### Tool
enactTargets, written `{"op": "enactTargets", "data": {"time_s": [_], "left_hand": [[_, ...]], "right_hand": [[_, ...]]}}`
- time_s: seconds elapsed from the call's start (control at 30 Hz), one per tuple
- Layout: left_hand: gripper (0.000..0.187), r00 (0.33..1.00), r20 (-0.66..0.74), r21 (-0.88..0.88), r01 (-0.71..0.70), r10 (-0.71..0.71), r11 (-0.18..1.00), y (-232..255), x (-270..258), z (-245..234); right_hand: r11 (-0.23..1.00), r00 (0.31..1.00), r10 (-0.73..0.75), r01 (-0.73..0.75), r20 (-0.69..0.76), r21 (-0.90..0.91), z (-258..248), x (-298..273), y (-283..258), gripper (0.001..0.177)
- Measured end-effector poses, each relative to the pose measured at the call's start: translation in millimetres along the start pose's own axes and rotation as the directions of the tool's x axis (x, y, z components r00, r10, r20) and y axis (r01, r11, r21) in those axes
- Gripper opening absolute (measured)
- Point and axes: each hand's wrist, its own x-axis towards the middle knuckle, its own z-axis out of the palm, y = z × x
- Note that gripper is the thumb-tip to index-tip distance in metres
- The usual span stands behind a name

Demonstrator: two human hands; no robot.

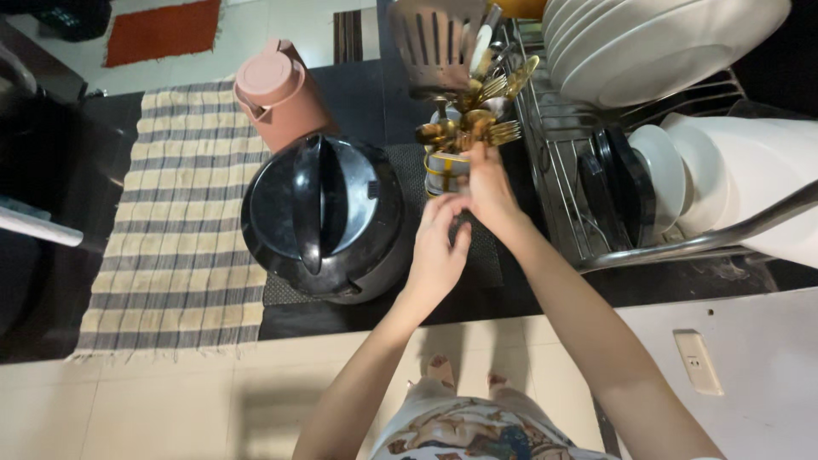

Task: The person lays out round placemats on a dining table, places white plates and gold-colored spoons on them, and retrieves glasses from a drying rack to add to the table setting.

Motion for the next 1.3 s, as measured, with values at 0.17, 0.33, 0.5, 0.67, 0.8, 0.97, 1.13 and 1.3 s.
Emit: {"op": "enactTargets", "data": {"time_s": [0.17,0.33,0.5,0.67,0.8,0.97,1.13,1.3], "left_hand": [[0.037,0.987,-0.163,0.045,0.004,0.003,0.999,4,3,11],[0.019,0.954,-0.220,0.458,-0.084,0.204,0.885,-5,7,22],[0.028,0.879,-0.245,0.507,-0.243,0.408,0.827,11,13,7],[0.024,0.744,-0.410,0.610,-0.207,0.528,0.765,63,-24,-12],[0.010,0.583,-0.710,0.479,-0.012,0.395,0.878,102,-86,-23],[0.006,0.317,-0.938,0.233,0.269,0.143,0.934,122,-191,-60],[0.025,0.162,-0.955,-0.238,0.073,-0.247,0.969,129,-322,-81],[0.026,0.081,-0.942,-0.271,0.390,-0.326,0.880,155,-436,-45]], "right_hand": [[0.753,0.844,-0.528,0.517,0.094,-0.408,-25,-36,10,0.033],[0.828,0.882,-0.446,0.471,0.150,-0.304,-46,-66,-1,0.027],[0.849,0.859,-0.498,0.511,0.117,-0.138,-74,-94,-36,0.032],[0.887,0.888,-0.457,0.459,0.045,-0.044,-89,-132,-91,0.036],[0.551,0.552,-0.825,0.833,0.122,-0.042,-81,-172,-113,0.029],[0.600,0.443,-0.787,0.714,0.429,0.362,-26,-238,-104,0.006],[0.827,0.457,-0.547,0.421,0.701,0.371,26,-349,-102,0.012],[0.741,0.149,-0.646,0.361,0.749,0.567,60,-473,-108,0.012]]}}
